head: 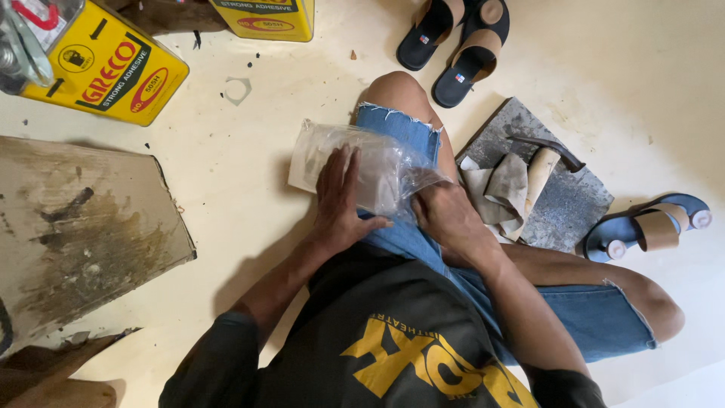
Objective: The person wipes down sandals with a cloth, places them into a plastic bag, and ties the bag closed.
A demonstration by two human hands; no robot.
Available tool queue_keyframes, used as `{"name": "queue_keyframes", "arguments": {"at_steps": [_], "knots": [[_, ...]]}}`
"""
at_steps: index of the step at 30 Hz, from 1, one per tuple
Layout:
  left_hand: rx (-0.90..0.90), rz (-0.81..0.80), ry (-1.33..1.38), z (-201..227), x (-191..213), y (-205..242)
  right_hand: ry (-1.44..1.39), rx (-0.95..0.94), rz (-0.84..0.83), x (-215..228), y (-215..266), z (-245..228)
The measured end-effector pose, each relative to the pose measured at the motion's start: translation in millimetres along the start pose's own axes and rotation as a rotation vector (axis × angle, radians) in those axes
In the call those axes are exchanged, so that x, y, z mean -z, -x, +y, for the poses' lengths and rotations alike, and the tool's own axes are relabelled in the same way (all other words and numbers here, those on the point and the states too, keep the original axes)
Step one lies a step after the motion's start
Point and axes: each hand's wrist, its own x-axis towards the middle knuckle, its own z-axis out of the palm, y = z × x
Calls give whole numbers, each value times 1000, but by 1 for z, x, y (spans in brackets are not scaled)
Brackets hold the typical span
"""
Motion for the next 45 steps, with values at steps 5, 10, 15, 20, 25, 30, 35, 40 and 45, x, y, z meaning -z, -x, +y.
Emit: {"name": "queue_keyframes", "arguments": {"at_steps": [5, 10, 15, 20, 25, 30, 35, 40, 45], "knots": [[200, -50, -65, -19, -6, 13, -519, -106, 45, -60, 9, 66], [146, -50, -121, -30, -21, 21, -643, -283, -87, -76, 15, 71], [69, -34, -197, -34, -26, 20, -1027, -311, -129, -64, 12, 56], [39, -10, -204, -33, -28, 21, -419, -119, -125, -70, -3, 52], [23, 13, -68, -33, -29, 23, -475, 94, -193, -126, 28, 140], [37, 34, 89, -23, -14, 17, -556, -81, -195, -115, 30, 127], [-13, 70, 262, -19, -4, 3, -685, -363, -191, -111, 37, 116], [-31, 31, 280, -12, -11, -12, -180, -50, -242, -200, 80, 223], [0, 49, 248, -8, -7, -18, -69, 37, -137, -209, 77, 225]]}}
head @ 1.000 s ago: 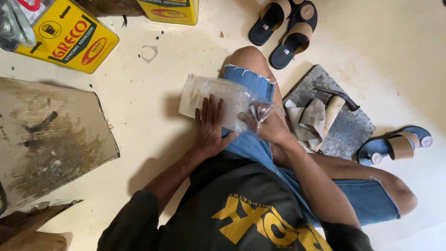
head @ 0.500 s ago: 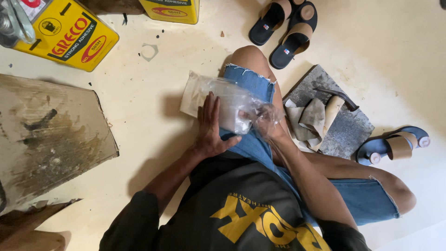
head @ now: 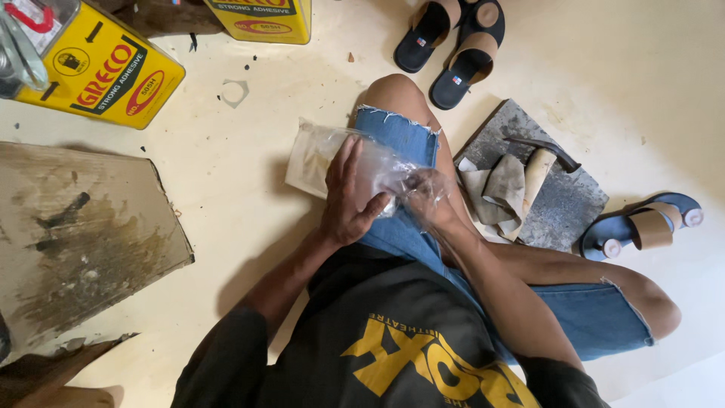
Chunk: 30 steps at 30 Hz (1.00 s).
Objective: The person wipes down sandals with a cloth, places them into a plastic bag, and ties the bag closed.
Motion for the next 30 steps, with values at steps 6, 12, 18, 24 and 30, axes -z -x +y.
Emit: {"name": "queue_keyframes", "arguments": {"at_steps": [6, 12, 18, 24, 30], "knots": [[-8, 61, 27, 7, 7, -11, 22, 1, 195, 45, -2, -67], [-184, -230, -81, 37, -1, -26, -536, -238, 230, 125, -29, -148], [-186, -330, -69, 30, -13, -26, -640, -394, 366, 139, -25, -164], [-63, 177, 105, -15, -22, -23, -453, -600, 154, 128, -42, -191], [-72, 263, 222, -5, -16, -24, -476, -692, 261, 111, -65, -202]]}}
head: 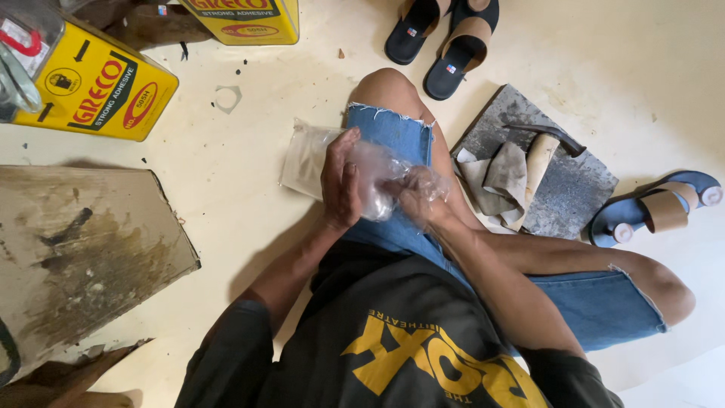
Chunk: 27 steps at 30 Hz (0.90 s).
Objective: The person wipes down sandals with a cloth, places them into a plastic bag, and ties the bag closed.
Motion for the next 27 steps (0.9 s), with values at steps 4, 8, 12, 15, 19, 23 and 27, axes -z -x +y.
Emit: {"name": "queue_keyframes", "arguments": {"at_steps": [4, 8, 12, 15, 19, 23, 27], "knots": [[3, -31, -2, 15, 1, -4, 261, -29, 137, -25, -15, 96], [5, -115, -46, 20, 2, -10, 500, 18, 198, -31, -17, 142], [48, -145, -28, 1, -4, -4, 454, 25, 200, -22, -23, 136], [105, -145, -22, -1, -3, -1, 398, 38, 197, -19, -24, 130], [128, -113, 18, -2, -2, 0, 317, 66, 183, -25, -27, 117], [142, -105, 31, 9, 2, -5, 239, 98, 158, -28, -20, 109], [149, -151, 90, 18, 5, -11, 193, 115, 139, -15, -2, 111]]}}
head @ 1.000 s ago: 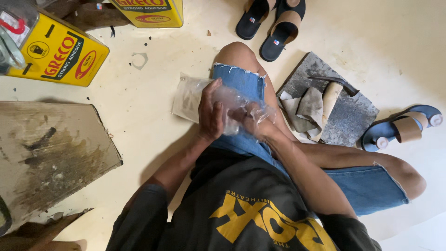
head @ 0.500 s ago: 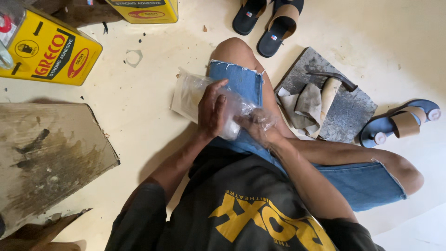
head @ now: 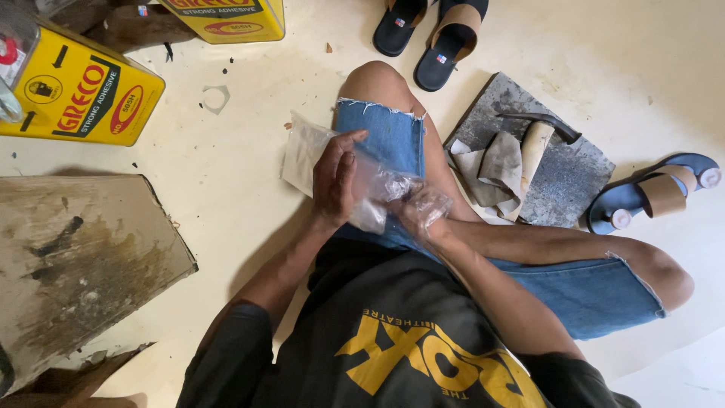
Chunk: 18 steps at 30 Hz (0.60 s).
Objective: The person wipes down sandals with a cloth, places them into a plastic bag, and ties the bag closed.
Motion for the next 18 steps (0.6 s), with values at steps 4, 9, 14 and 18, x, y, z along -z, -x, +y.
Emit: {"name": "queue_keyframes", "arguments": {"at_steps": [4, 9, 14, 18], "knots": [[-97, -142, -28, 15, -5, -3, -76, 24, -14, 9, 11, -2], [-150, -275, -50, 25, -19, 1, -154, 44, -23, 16, 11, -9], [-158, -336, -54, 34, -23, 2, -258, 77, -37, 30, 17, -10], [-72, -341, -14, 38, -18, 3, -314, 88, -43, 43, 26, -7]]}}
